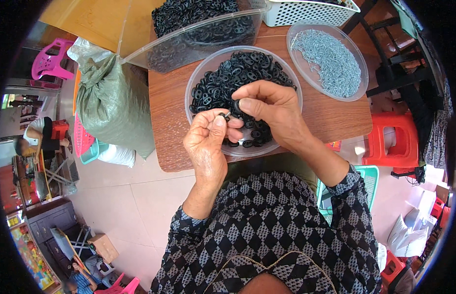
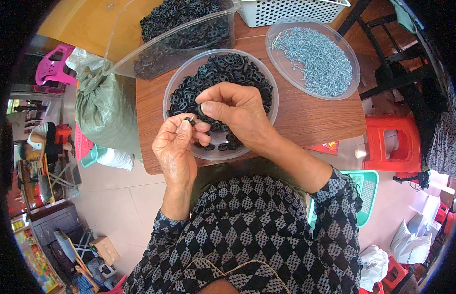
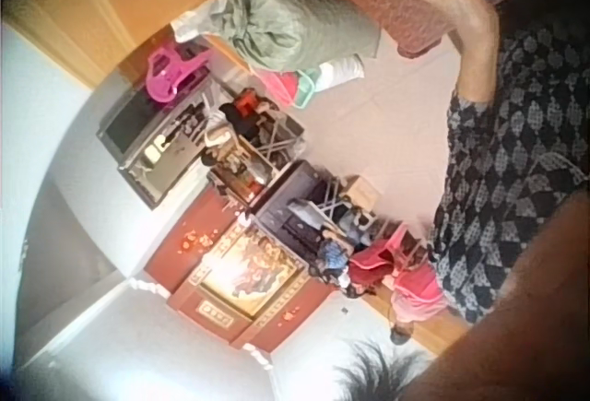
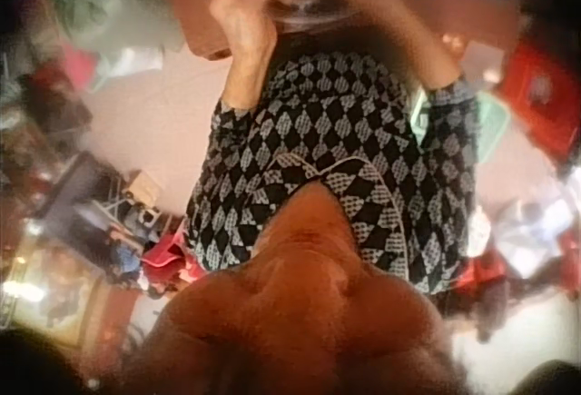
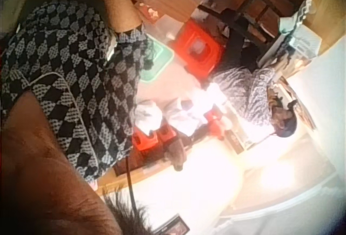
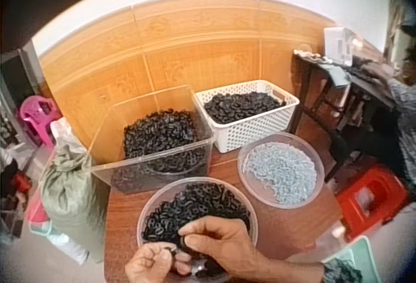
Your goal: The person repeatedly picks a black plastic hair clip from a bowl and inserts a small metal pin into it by hand. The assembled clips are placed into a white basket on the table. The process is continuous and repetitive throughout the clip.
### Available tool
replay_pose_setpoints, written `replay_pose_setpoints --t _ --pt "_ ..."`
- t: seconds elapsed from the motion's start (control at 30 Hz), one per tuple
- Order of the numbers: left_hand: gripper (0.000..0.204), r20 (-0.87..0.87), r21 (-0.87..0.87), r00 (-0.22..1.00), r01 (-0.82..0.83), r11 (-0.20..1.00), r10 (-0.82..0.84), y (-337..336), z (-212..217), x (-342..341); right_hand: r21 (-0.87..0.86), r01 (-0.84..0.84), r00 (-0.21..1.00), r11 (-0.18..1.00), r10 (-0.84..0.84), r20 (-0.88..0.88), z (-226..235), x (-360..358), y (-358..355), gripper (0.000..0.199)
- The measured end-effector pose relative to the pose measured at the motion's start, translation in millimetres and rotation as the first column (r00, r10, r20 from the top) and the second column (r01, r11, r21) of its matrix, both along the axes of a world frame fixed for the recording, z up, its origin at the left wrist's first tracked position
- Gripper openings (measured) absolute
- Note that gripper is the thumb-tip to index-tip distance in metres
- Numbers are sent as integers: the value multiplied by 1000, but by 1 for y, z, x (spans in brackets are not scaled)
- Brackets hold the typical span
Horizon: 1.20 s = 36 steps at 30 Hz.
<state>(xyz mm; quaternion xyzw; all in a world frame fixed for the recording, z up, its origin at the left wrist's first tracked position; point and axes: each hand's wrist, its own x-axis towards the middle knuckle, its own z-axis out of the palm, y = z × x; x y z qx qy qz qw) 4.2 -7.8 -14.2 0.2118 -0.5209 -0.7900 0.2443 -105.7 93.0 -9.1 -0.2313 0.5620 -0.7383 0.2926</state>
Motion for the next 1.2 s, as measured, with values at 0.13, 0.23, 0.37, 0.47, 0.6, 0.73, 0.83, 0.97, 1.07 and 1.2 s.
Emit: replay_pose_setpoints --t 0.13,0.23,0.37,0.47,0.6,0.73,0.83,0.97,1.07,1.2 --pt "14 -26 7 1000 18 1000 -18 3 3 -4 -65 -24 986 998 34 163 -5 7 3 13" --pt "15 -45 24 999 0 1000 1 5 4 -4 -115 -25 988 993 41 146 -7 8 4 16" --pt "15 -55 -9 998 -40 999 40 5 7 -4 -141 -13 996 990 0 -94 -10 11 1 20" --pt "15 -80 -22 996 -42 999 40 3 4 -4 -73 12 980 997 -26 -195 -12 11 3 18" --pt "14 -94 0 994 -48 999 47 4 3 -4 5 71 951 997 -66 -303 -10 14 7 16" --pt "15 -70 -5 996 -60 998 60 7 3 -4 16 173 750 985 -121 -650 -3 11 9 18" --pt "14 -82 -8 995 -58 998 57 6 3 -4 -103 176 629 979 -193 -753 -10 8 6 19" --pt "16 -75 4 995 -63 998 63 5 4 -5 17 176 765 984 -126 -632 -5 9 15 16" --pt "15 -59 5 997 -55 998 55 6 4 -6 95 137 945 986 -102 -310 -1 11 17 13" --pt "16 -61 -65 997 -49 997 45 6 -1 -4 54 145 980 988 -151 129 1 10 12 11"
